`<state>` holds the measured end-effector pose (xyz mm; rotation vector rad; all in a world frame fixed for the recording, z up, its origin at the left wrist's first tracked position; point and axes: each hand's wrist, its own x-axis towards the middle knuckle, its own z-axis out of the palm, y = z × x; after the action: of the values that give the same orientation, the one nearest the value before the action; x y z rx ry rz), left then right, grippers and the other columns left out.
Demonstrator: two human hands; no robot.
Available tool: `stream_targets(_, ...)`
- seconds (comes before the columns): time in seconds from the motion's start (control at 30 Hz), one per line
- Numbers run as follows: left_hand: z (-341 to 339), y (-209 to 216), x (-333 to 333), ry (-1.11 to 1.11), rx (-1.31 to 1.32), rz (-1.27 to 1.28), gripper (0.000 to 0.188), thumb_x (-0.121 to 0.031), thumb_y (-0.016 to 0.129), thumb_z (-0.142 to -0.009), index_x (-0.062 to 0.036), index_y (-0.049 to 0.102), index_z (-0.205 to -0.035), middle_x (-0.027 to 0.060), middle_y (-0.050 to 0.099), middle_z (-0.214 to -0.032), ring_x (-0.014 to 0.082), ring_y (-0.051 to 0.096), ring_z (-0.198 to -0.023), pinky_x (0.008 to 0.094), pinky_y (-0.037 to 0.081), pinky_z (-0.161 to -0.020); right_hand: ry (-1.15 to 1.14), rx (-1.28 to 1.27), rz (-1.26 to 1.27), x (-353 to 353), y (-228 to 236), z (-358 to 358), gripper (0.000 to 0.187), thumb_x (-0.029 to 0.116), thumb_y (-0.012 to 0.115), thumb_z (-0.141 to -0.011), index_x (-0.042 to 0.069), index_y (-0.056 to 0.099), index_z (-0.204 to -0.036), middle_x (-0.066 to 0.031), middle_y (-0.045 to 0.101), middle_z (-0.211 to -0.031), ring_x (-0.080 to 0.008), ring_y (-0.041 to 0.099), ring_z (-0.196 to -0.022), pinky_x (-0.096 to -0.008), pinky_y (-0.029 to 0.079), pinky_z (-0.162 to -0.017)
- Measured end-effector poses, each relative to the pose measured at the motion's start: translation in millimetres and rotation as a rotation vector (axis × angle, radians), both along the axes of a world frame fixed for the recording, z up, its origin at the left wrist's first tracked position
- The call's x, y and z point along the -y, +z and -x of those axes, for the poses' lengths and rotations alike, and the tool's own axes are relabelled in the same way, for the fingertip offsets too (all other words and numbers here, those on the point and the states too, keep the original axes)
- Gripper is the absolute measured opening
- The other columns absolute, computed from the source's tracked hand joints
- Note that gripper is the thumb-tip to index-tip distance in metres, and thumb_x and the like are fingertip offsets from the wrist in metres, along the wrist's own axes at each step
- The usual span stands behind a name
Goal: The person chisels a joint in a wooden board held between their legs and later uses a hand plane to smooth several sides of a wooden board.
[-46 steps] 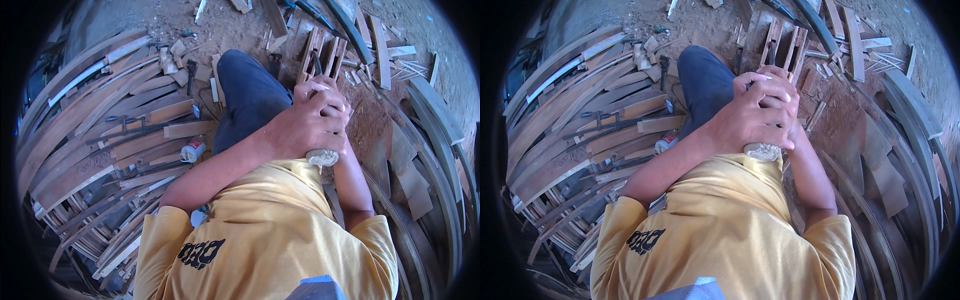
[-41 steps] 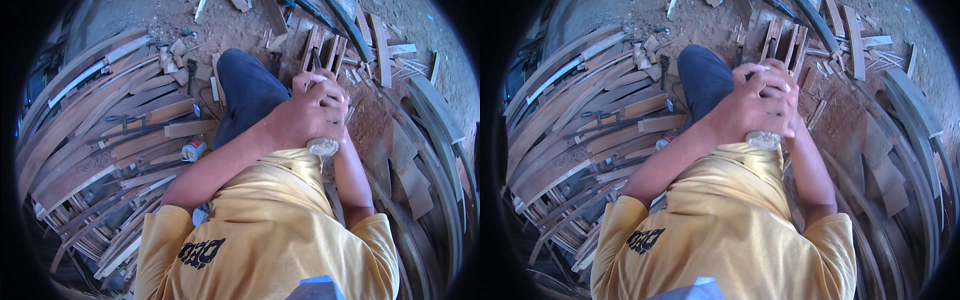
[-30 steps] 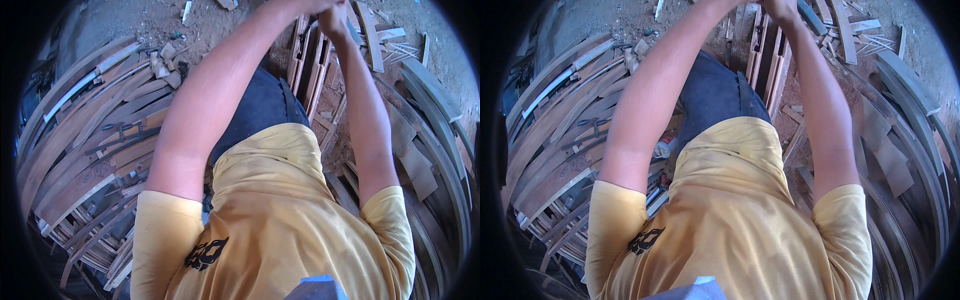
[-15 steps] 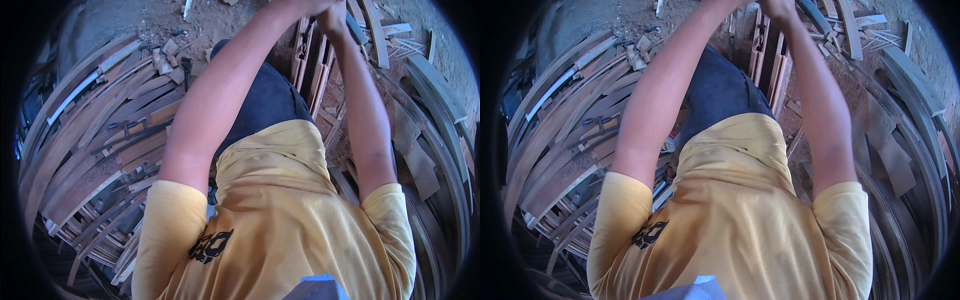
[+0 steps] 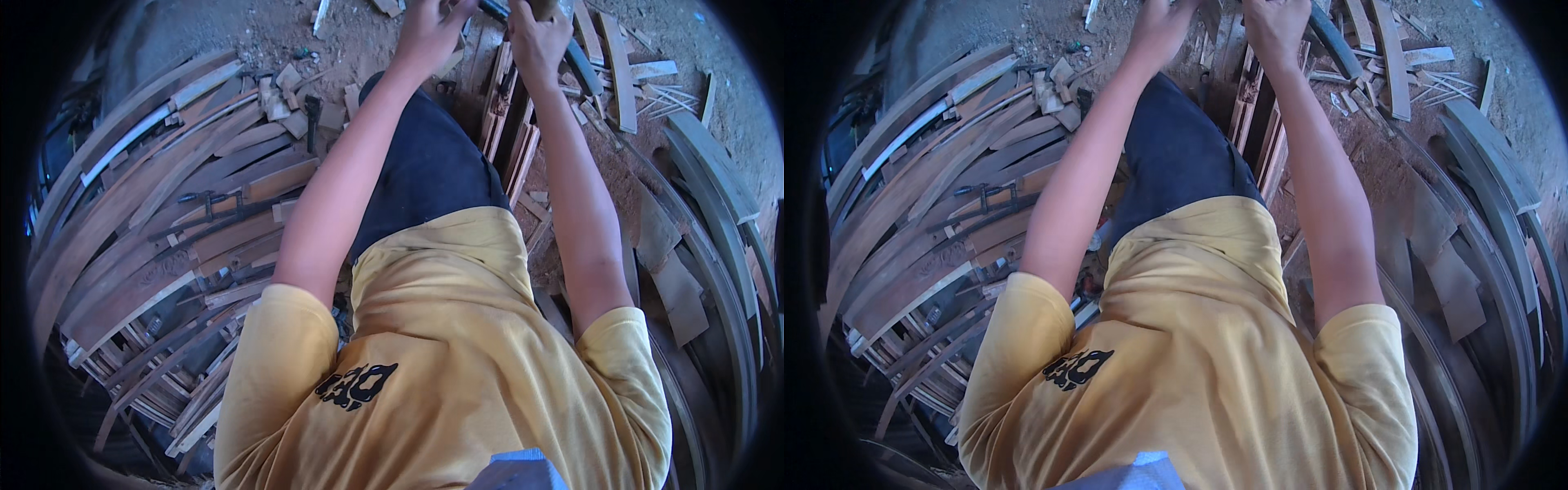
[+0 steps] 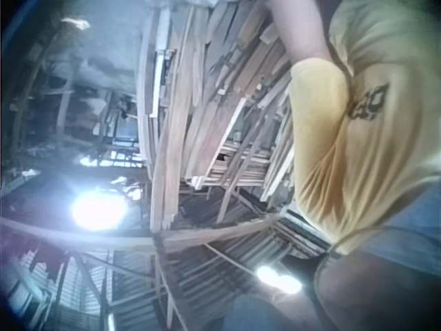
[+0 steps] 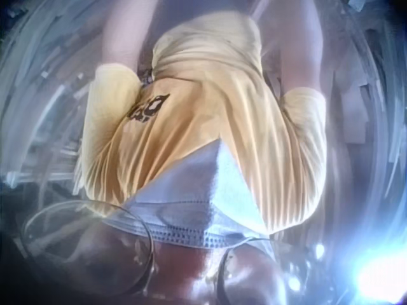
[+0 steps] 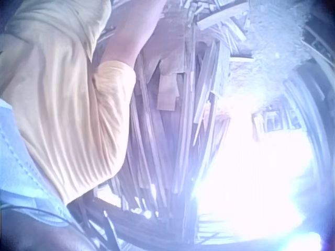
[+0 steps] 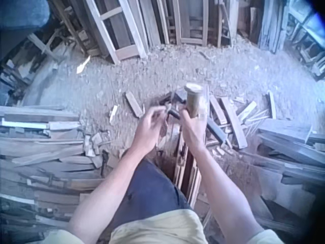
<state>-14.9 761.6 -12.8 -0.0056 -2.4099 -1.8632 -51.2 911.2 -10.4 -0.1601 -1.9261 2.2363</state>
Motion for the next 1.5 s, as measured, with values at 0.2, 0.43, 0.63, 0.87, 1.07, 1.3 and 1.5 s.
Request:
stream_targets(0.2,-89,5,-4,0.073,0.062,0.271,0.032,-0.033,0.063,-0.102,-0.0076,0.069,-0.121,0.0074,0.071,-0.121,0.0152,0.066,-0.108,0.0313,0.051,-0.095,0.061,0.151,-0.442,-10,-60,45,0.021,0.020,0.067,-0.088,0.003,0.060,-0.076,0.0001,0.054,-0.062,-0.0103,0.049,-0.050,-0.0323,0.037,-0.046)
stream_targets(0.43,-116,26,17,0.267,0.051,0.245,0.024,-0.024,0.062,-0.102,-0.0061,0.070,-0.116,0.0093,0.073,-0.110,0.0223,0.067,-0.103,0.0347,0.051,-0.091,0.144,0.364,-0.016,-43,-9,66,0.018,0.017,0.061,-0.089,0.010,0.055,-0.073,0.0004,0.048,-0.056,-0.0137,0.045,-0.043,-0.0338,0.033,-0.039)
stream_targets(0.63,-110,-1,-7,0.002,0.142,0.331,0.037,-0.022,0.058,-0.102,-0.0075,0.061,-0.136,0.0170,0.065,-0.135,0.0292,0.061,-0.128,0.0401,0.046,-0.110,0.038,0.365,-0.020,-61,76,29,0.022,0.018,0.059,-0.090,0.012,0.052,-0.070,0.0009,0.046,-0.053,-0.0135,0.043,-0.042,-0.0324,0.032,-0.040)
stream_targets(0.87,-152,-40,-49,-0.362,0.014,0.966,0.039,-0.018,0.053,-0.100,-0.0121,0.064,-0.136,0.0140,0.047,-0.156,0.0346,0.038,-0.148,0.0446,0.030,-0.124,0.030,0.083,0.261,-66,30,-3,0.016,0.002,0.066,-0.088,0.003,0.054,-0.076,-0.0055,0.052,-0.056,-0.0138,0.046,-0.043,-0.0323,0.036,-0.044)
stream_targets(1.07,-152,40,-15,-0.363,0.186,0.617,0.032,-0.002,0.055,-0.088,-0.0115,0.077,-0.109,0.0134,0.066,-0.134,0.0340,0.057,-0.131,0.0443,0.042,-0.115,-0.066,0.044,0.136,-54,35,-14,0.022,0.012,0.065,-0.085,0.011,0.051,-0.069,0.0017,0.048,-0.053,-0.0115,0.046,-0.042,-0.0295,0.036,-0.042)
stream_targets(1.3,-186,64,49,-0.062,0.266,0.542,0.035,0.005,0.051,-0.088,-0.0060,0.075,-0.111,0.0146,0.069,-0.129,0.0330,0.060,-0.126,0.0413,0.046,-0.109,0.020,-0.068,0.005,-48,24,-20,0.013,0.008,0.065,-0.082,0.009,0.055,-0.074,0.0022,0.051,-0.058,-0.0097,0.048,-0.048,-0.0291,0.038,-0.046)
stream_targets(1.5,-227,62,73,0.012,0.313,0.578,0.036,0.005,0.047,-0.093,-0.0058,0.073,-0.116,0.0125,0.068,-0.132,0.0299,0.059,-0.129,0.0395,0.043,-0.113,0.098,-0.313,-0.122,-40,-10,-46,0.011,0.004,0.066,-0.084,0.004,0.057,-0.077,-0.0044,0.059,-0.070,-0.0137,0.056,-0.058,-0.0311,0.045,-0.053)
